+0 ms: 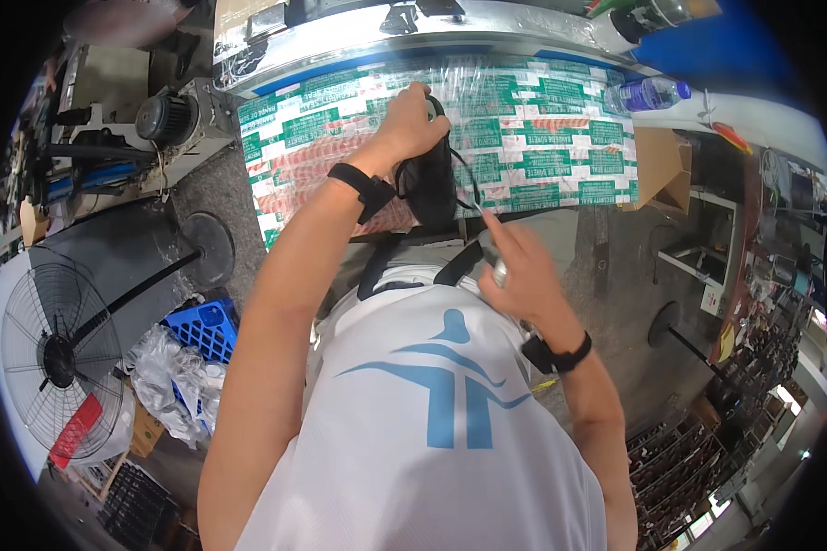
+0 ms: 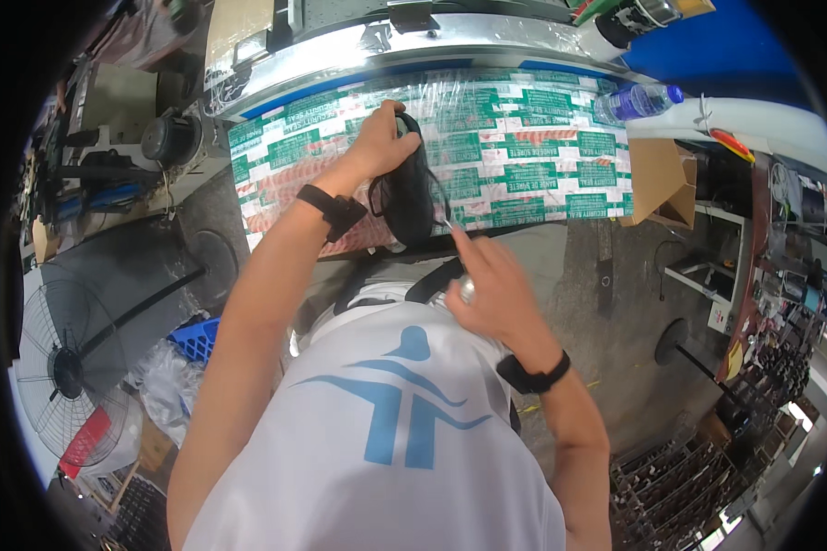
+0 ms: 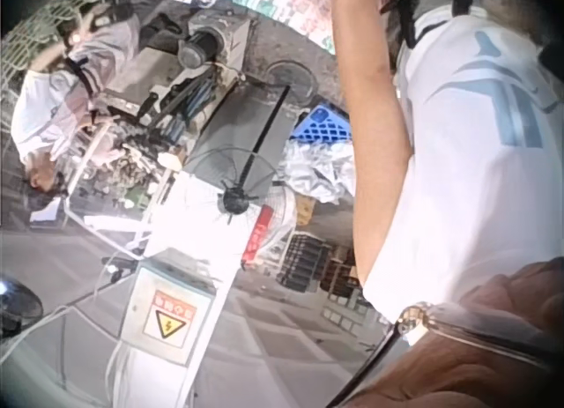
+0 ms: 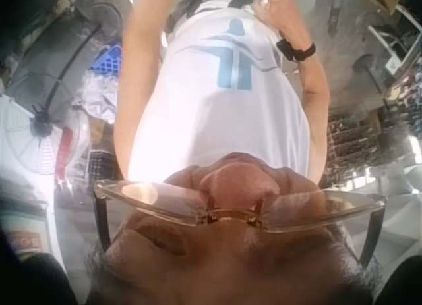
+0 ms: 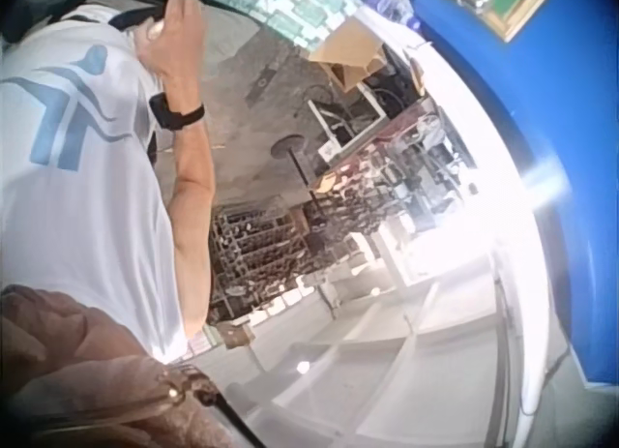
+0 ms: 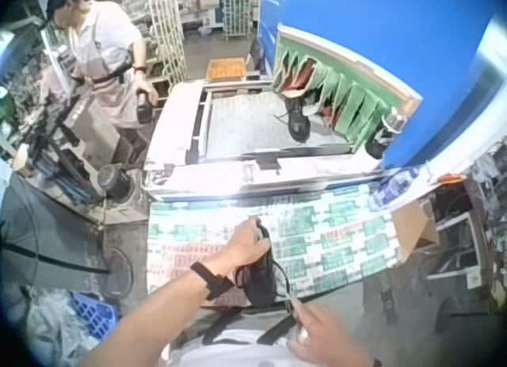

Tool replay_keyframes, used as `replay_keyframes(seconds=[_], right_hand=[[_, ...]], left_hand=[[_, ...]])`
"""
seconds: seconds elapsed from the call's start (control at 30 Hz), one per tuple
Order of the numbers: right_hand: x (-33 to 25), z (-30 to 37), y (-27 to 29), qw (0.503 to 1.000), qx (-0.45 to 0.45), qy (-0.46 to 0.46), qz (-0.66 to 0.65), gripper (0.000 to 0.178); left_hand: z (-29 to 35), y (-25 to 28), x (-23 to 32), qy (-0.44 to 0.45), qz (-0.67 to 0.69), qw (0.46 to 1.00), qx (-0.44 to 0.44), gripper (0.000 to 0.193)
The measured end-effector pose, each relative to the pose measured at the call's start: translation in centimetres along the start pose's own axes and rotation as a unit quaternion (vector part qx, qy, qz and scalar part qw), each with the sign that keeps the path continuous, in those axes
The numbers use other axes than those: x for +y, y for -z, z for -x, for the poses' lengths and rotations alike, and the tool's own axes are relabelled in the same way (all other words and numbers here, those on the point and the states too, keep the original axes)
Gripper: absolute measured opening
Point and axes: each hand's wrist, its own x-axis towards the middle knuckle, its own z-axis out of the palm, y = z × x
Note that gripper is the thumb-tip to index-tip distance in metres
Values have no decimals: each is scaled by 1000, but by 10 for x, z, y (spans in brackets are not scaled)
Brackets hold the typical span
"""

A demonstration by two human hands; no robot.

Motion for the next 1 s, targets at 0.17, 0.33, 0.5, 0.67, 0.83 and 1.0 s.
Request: replay_keyframes(seconds=[0.17,0.33,0.5,0.67,0.83,1.0], right_hand=[[12,-63,-47,994,82,65,-6,82],[9,-66,-54,997,40,57,19,82],[3,-76,-62,997,42,43,-43,77],[-6,-71,-58,999,13,47,-21,75],[19,-41,-25,994,-44,7,-99,79],[10,-71,-51,988,87,109,61,81]], left_hand=[[0,-3,0,-20,32,999,-11,77],[2,-8,-15,-42,-15,999,24,73],[0,-10,-2,-25,-29,999,23,73],[5,2,1,-14,-53,998,6,70],[-4,-11,-10,-71,-57,994,56,69],[3,-3,-10,-50,3,999,-8,67]])
